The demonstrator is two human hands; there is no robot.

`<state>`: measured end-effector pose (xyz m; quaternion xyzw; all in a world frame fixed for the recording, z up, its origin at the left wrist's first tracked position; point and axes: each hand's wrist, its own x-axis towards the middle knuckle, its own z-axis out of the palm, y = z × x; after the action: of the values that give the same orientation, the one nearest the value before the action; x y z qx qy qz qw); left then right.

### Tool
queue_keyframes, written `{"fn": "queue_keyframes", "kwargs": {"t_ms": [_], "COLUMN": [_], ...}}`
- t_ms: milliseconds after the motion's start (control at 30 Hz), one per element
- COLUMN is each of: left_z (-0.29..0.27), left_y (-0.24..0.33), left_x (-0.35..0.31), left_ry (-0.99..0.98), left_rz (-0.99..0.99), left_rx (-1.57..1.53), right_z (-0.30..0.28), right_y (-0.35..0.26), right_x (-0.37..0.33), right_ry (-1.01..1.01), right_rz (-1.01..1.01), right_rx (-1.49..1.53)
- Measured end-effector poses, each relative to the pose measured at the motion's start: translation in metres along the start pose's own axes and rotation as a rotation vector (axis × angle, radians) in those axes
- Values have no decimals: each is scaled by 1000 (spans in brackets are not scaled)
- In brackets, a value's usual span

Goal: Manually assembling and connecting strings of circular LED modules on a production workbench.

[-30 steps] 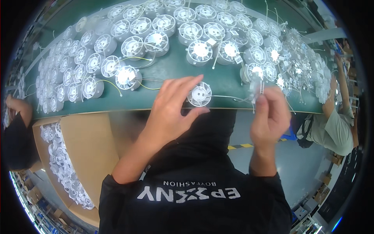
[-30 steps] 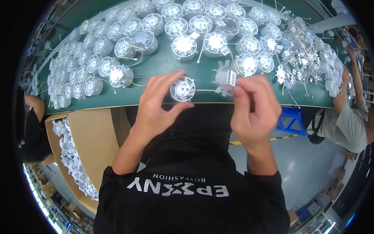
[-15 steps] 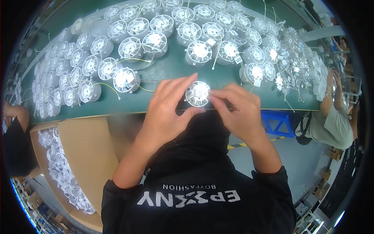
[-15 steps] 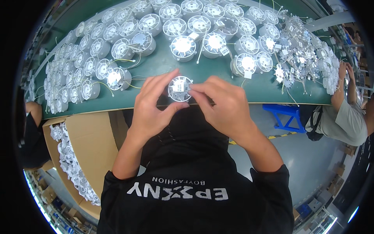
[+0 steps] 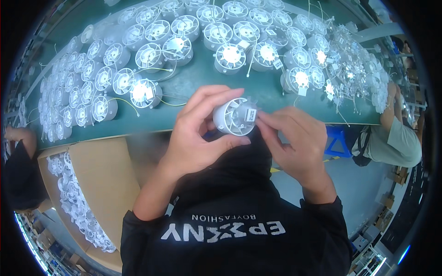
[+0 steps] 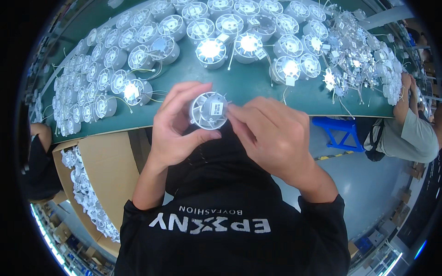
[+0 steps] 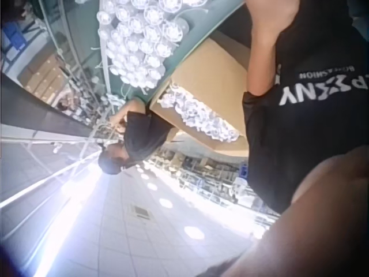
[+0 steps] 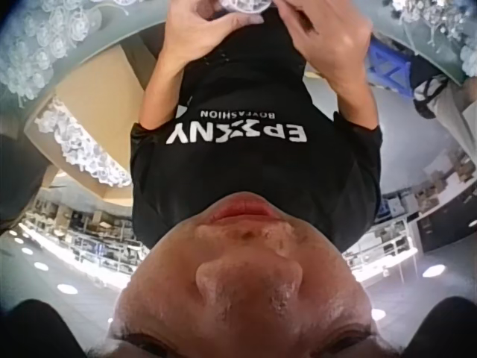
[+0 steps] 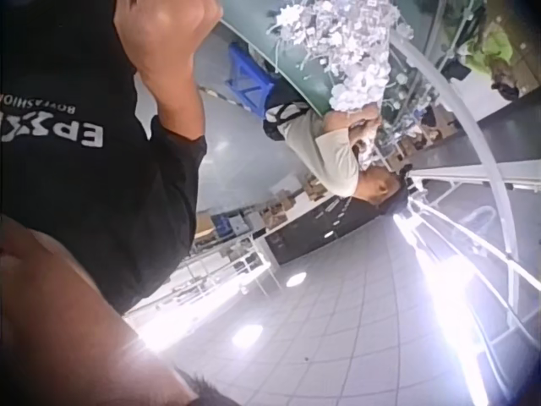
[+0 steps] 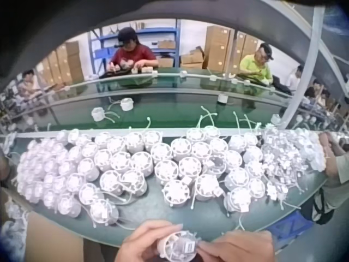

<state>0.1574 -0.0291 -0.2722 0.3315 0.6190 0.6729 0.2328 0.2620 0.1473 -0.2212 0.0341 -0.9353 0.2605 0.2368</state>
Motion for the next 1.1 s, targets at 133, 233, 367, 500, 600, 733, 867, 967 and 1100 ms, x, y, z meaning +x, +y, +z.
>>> {"fn": "queue_keyframes", "kwargs": {"t_ms": [133,233,367,500,600,733,867,967,1100], "left_z": [2,1,2,2,1,-1,-2,-3,-3], "left_y": [0,0,3,4,3,1,7,8,8], "left_x": [1,0,-1,-3,-4,-6,-11,-10,-9], "left_ry": [-7,-23,-22,-22,-24,-52,-53,-57,-68], "left_rz": [-33,-71,-96,-117,-126,-23,-147,-182,-151], "left_rx": [-124,-175,-212,-240,-255,-196,-437,-515,-503], "right_z": [-1,-2,-2,-4,-5,-4,-6,-5,-2], "right_y": [-2,-3,-1,-1,-1,-5,-11,-11,-9], "right_x": [1,2,0,0,1,0,-1,-1,-5], "right_ry": [56,104,-2,-39,-37,-27,-42,-45,-32], "right_rz": [3,58,50,25,1,-3,33,67,122], "right_rx": [9,134,90,54,28,18,25,50,116]}}
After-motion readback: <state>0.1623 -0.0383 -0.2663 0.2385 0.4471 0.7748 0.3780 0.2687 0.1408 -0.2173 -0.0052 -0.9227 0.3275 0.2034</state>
